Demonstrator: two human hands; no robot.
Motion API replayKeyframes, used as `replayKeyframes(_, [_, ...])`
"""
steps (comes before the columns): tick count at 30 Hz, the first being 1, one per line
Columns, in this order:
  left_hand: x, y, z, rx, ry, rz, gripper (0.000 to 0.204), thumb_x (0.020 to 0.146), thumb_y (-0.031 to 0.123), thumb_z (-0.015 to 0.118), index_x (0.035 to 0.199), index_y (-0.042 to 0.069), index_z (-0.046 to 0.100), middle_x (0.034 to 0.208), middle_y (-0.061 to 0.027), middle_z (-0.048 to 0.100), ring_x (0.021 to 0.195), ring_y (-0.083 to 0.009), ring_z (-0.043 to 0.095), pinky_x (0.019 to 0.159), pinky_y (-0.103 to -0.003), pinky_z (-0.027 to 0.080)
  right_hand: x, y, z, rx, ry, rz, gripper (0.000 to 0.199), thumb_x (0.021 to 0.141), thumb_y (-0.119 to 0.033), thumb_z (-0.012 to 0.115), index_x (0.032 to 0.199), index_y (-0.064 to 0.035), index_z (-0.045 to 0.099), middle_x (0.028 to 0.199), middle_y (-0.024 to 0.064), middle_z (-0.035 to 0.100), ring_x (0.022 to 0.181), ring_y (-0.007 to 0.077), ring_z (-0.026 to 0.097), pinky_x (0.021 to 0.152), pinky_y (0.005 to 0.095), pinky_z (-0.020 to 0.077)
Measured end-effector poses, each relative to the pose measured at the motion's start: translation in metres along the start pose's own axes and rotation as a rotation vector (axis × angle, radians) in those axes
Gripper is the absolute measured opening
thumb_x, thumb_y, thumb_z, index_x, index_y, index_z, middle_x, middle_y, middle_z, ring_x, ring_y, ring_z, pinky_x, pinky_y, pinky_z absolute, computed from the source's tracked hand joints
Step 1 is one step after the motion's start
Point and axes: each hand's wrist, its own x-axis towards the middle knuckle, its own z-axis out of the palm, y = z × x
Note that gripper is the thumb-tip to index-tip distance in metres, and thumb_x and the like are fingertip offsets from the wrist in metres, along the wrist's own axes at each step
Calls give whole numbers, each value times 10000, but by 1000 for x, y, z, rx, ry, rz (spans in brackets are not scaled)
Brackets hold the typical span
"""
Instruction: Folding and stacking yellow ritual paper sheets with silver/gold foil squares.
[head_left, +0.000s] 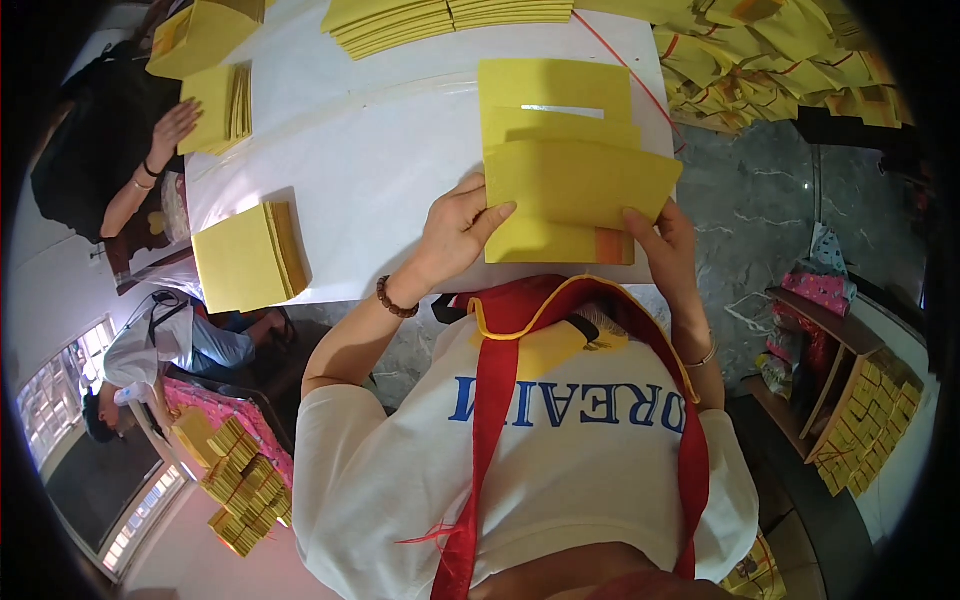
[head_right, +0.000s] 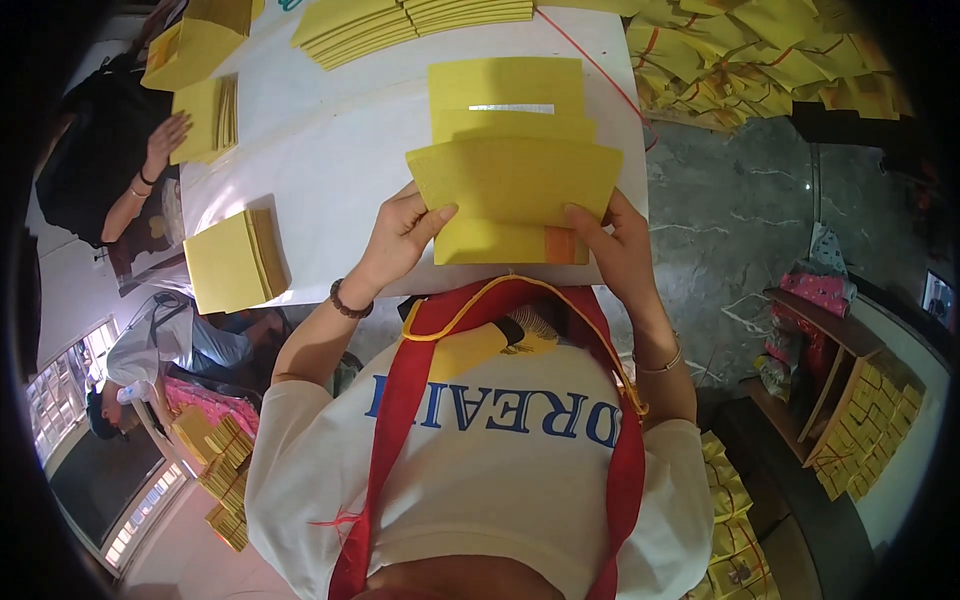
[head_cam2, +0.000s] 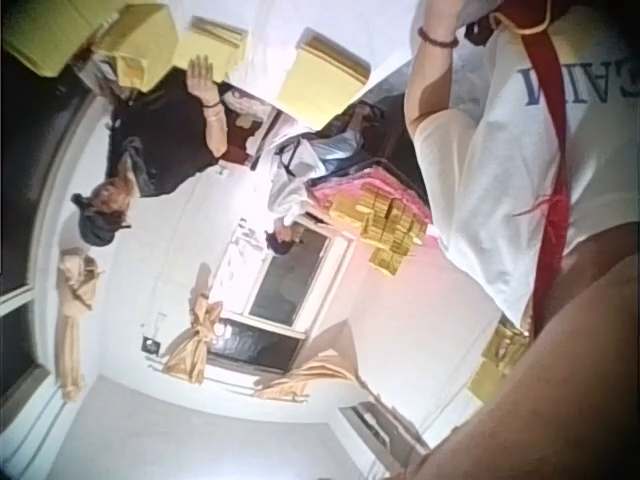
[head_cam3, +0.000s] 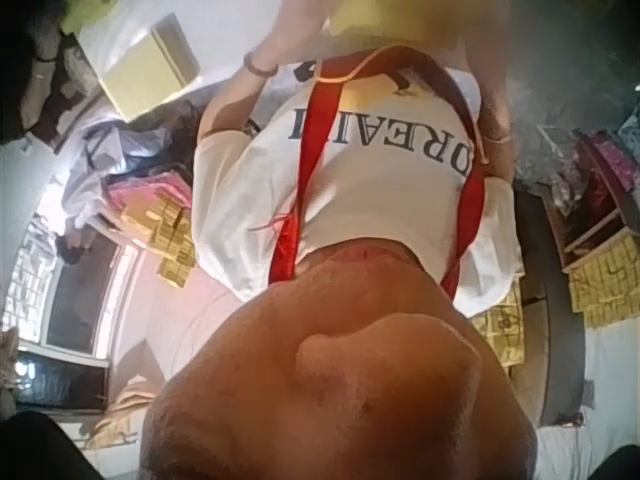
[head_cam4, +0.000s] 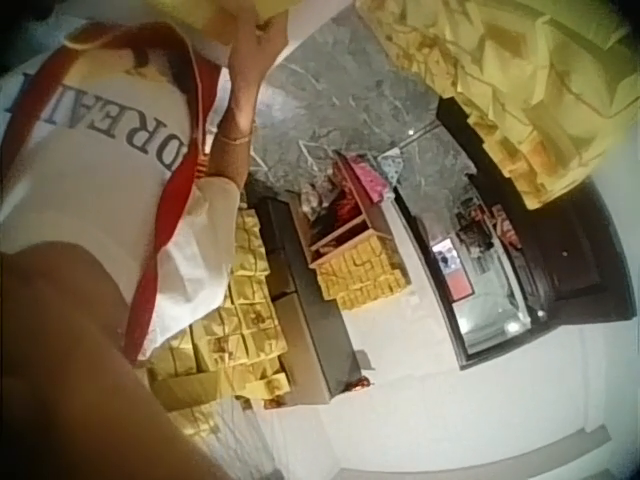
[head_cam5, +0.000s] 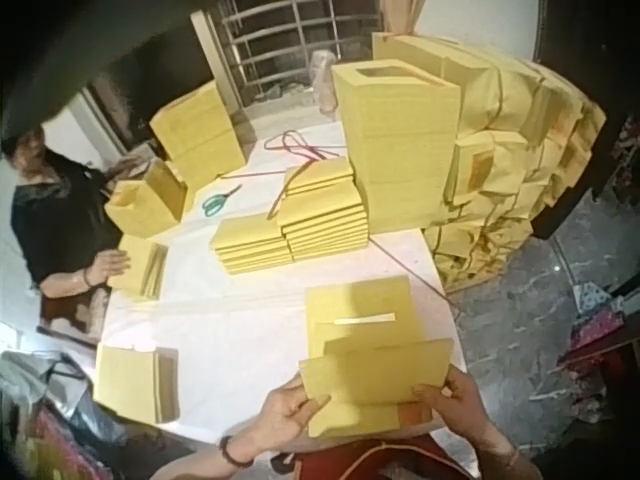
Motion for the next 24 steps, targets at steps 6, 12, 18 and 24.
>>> replayKeyframes(6, [7, -1, 5, -184, 52, -212, 176, 869, 117, 553, 951, -25, 616, 697, -2, 541, 596, -63, 437, 543, -223, 373, 10, 0, 16, 130, 212, 54, 453, 829, -73, 590, 1242, -11, 416, 912, 74, 626, 778, 93, 570, 684, 213, 447])
replayKeyframes(12, [16, -8, 5, -237, 53, -322, 156, 819, 101, 601, 927, -8, 626, 614, -15, 524, 577, -73, 451, 535, -245, 396, 11, 9, 8, -195, 190, -44, 494, 825, -65, 595, 1278, -18, 405, 901, 87, 628, 724, 70, 548, 619, 190, 419])
replayKeyframes(18, [18, -7, 9, -348, 144, -270, 549, 791, 37, 615, 1284, 71, 375, 569, 30, 353, 538, -67, 336, 521, -217, 317, 16, 9, 12, -66, 192, 13, 332, 822, -72, 601, 1138, 18, 557, 972, 93, 626, 822, 89, 564, 709, 210, 457])
replayKeyframes(24, [21, -2, 5, -303, 104, -297, 654, 791, 34, 609, 1340, 81, 258, 567, 32, 368, 540, -63, 348, 534, -216, 325, 21, 15, 12, -147, 206, -7, 343, 827, -69, 591, 1151, 31, 542, 982, 114, 626, 853, 104, 570, 751, 225, 461])
